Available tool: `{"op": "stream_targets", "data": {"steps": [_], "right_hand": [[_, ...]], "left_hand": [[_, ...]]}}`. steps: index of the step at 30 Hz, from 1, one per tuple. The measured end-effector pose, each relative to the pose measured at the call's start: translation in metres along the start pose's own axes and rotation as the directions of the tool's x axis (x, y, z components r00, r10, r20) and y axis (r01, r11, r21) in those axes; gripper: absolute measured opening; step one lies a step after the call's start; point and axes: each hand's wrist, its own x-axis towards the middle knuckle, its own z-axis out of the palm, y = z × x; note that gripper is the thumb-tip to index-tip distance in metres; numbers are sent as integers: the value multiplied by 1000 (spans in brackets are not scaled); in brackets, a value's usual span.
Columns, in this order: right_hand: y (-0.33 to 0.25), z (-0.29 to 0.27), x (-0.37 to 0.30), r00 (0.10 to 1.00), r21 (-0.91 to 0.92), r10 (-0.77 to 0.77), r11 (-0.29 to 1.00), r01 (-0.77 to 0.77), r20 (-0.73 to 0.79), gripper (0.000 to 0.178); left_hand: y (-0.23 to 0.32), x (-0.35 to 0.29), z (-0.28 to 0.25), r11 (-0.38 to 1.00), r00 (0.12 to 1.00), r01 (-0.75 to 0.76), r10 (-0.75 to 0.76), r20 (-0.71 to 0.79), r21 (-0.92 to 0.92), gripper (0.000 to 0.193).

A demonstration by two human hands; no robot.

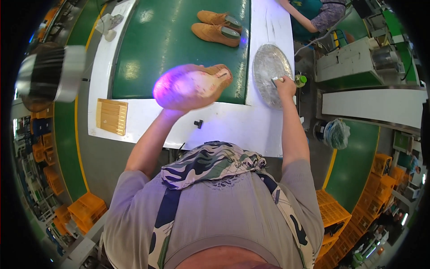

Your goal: Applying adhesive to the bottom and side edges of shoe soles using a small brush at a factory workstation.

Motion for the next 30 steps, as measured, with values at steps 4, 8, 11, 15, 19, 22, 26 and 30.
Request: {"op": "stream_targets", "data": {"steps": [4, 8, 11, 15, 19, 22, 26, 30], "right_hand": [[18, -7, 8, 977, 444, 211, 879, -171, -41, 20], [-35, -39, 7, 927, 759, 275, 537, -368, 255, 20], [-107, -92, -10, 901, 839, 100, 332, -431, 423, 22], [-170, -132, -23, 927, 919, -150, 257, -299, 343, 21], [-227, -151, -38, 883, 971, -427, 210, -114, 195, 20], [-250, -147, -40, 859, 981, -486, 176, -82, 159, 20], [-267, -138, -43, 834, 973, -533, 230, -18, 141, 16], [-281, -137, -52, 798, 963, -574, 267, -32, 186, 16]], "left_hand": [[29, 1, 7, 936, 957, -234, 269, 108, -263, 63], [0, 3, -12, 864, 982, 181, -181, 45, -469, 52], [56, 0, -6, 871, 882, -467, 470, 15, 154, 59], [96, -7, 0, 310, 562, -771, 742, 366, 557, 57], [99, -14, -3, 284, 557, -764, 743, 370, 580, 65], [97, -21, -6, 264, 553, -743, 760, 341, 615, 69], [101, -33, -15, 270, 586, -719, 732, 348, 641, 69], [100, -42, -24, 258, 599, -701, 719, 352, 665, 72]]}}
